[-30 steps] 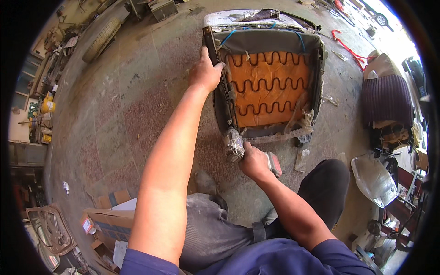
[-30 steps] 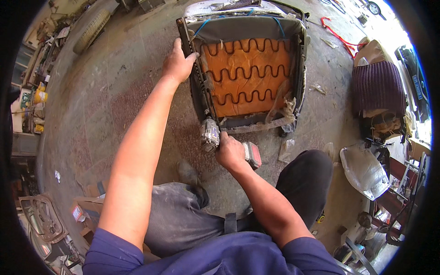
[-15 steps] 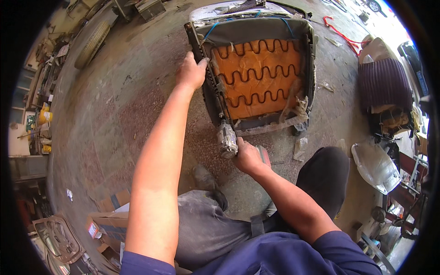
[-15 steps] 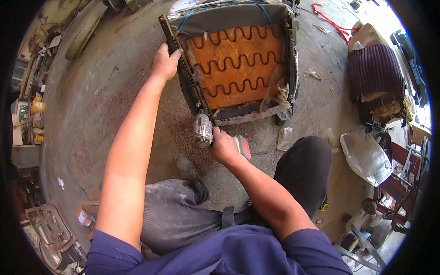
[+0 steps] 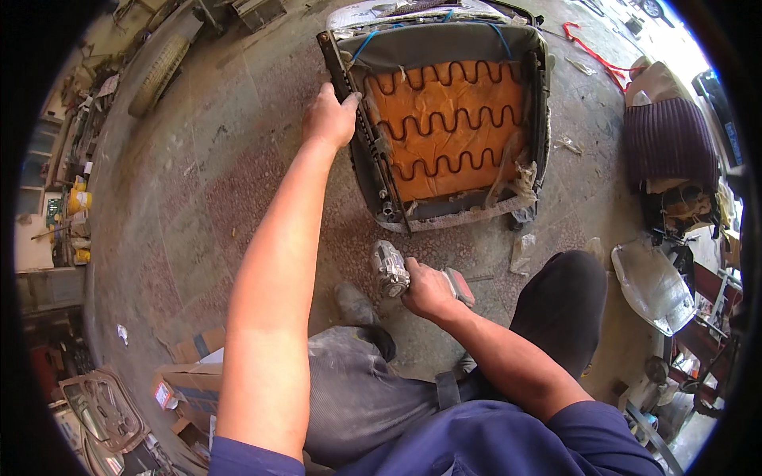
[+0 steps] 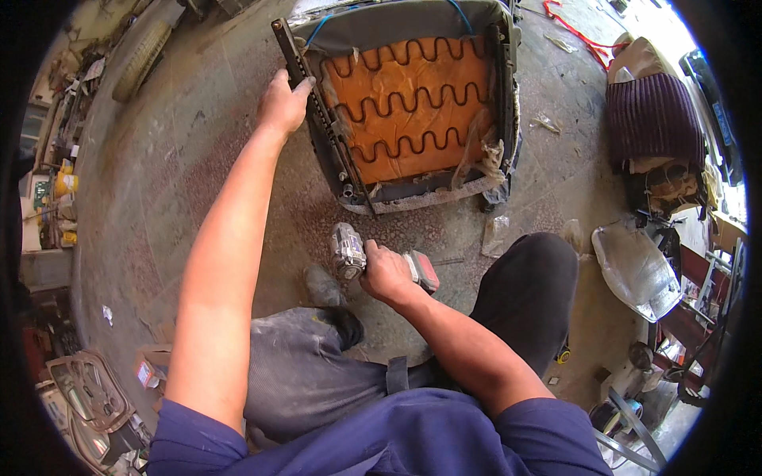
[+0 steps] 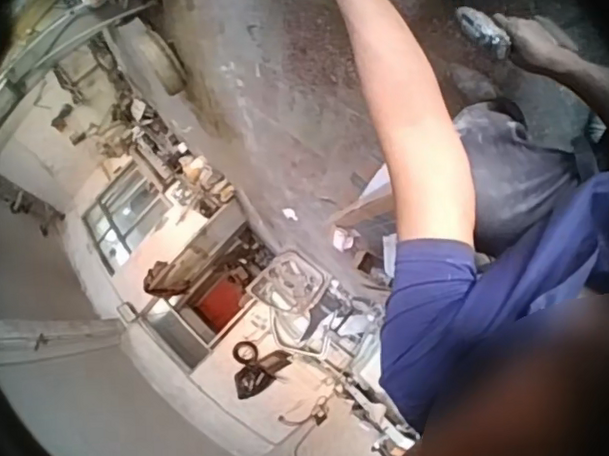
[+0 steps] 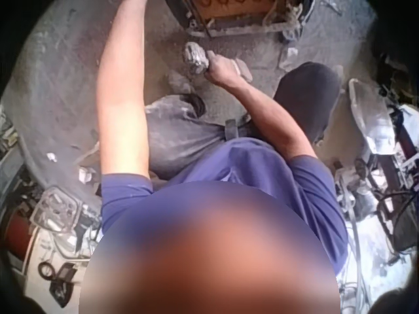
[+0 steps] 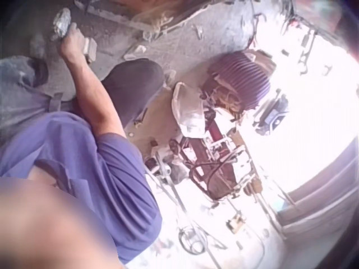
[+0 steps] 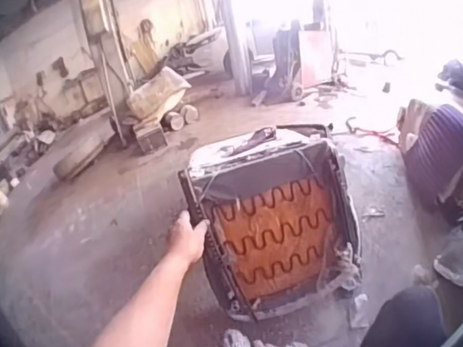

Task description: The person removes a fabric cover from a seat cushion, then uses a power drill to attach a metal frame to the cushion's base. The person works on the floor in a cluttered workshop.

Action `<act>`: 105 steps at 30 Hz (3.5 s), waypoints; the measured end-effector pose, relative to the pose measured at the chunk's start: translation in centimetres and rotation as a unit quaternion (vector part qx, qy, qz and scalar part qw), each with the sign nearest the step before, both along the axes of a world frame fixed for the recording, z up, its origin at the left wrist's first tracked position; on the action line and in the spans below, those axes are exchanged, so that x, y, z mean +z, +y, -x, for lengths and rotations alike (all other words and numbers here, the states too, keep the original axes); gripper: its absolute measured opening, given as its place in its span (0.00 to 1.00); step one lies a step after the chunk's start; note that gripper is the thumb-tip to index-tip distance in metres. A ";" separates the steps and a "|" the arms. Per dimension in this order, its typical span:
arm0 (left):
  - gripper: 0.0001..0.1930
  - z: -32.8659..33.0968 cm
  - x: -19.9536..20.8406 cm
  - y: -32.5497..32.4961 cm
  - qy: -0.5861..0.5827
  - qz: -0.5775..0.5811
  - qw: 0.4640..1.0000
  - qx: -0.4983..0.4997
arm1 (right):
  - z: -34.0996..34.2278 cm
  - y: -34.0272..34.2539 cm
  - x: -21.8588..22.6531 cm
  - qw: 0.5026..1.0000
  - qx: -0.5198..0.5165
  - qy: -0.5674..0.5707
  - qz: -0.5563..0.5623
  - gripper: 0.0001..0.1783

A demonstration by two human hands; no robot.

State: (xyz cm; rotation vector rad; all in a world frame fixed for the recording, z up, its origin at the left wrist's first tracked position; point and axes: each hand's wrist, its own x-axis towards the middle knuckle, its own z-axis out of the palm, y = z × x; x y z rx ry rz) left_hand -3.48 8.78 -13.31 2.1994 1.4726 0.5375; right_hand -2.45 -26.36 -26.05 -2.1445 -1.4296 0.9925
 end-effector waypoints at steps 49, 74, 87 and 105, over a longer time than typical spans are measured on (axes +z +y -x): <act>0.44 4.0 -5.5 -11.4 0.371 0.114 0.905 -0.177 | -2.6 2.0 -6.3 0.945 -0.123 0.178 0.247 0.21; 0.29 3.8 -12.2 -12.3 0.122 0.398 0.909 0.002 | -2.2 -0.4 -7.9 0.904 -0.259 0.235 0.245 0.29; 0.32 3.0 -11.9 -14.2 0.146 0.320 0.935 -0.032 | -2.1 -0.2 -9.4 0.896 -0.259 0.263 0.246 0.31; 0.31 4.2 -12.4 -10.6 0.211 0.350 0.911 -0.060 | -0.6 1.5 -10.8 0.884 -0.306 0.265 0.231 0.31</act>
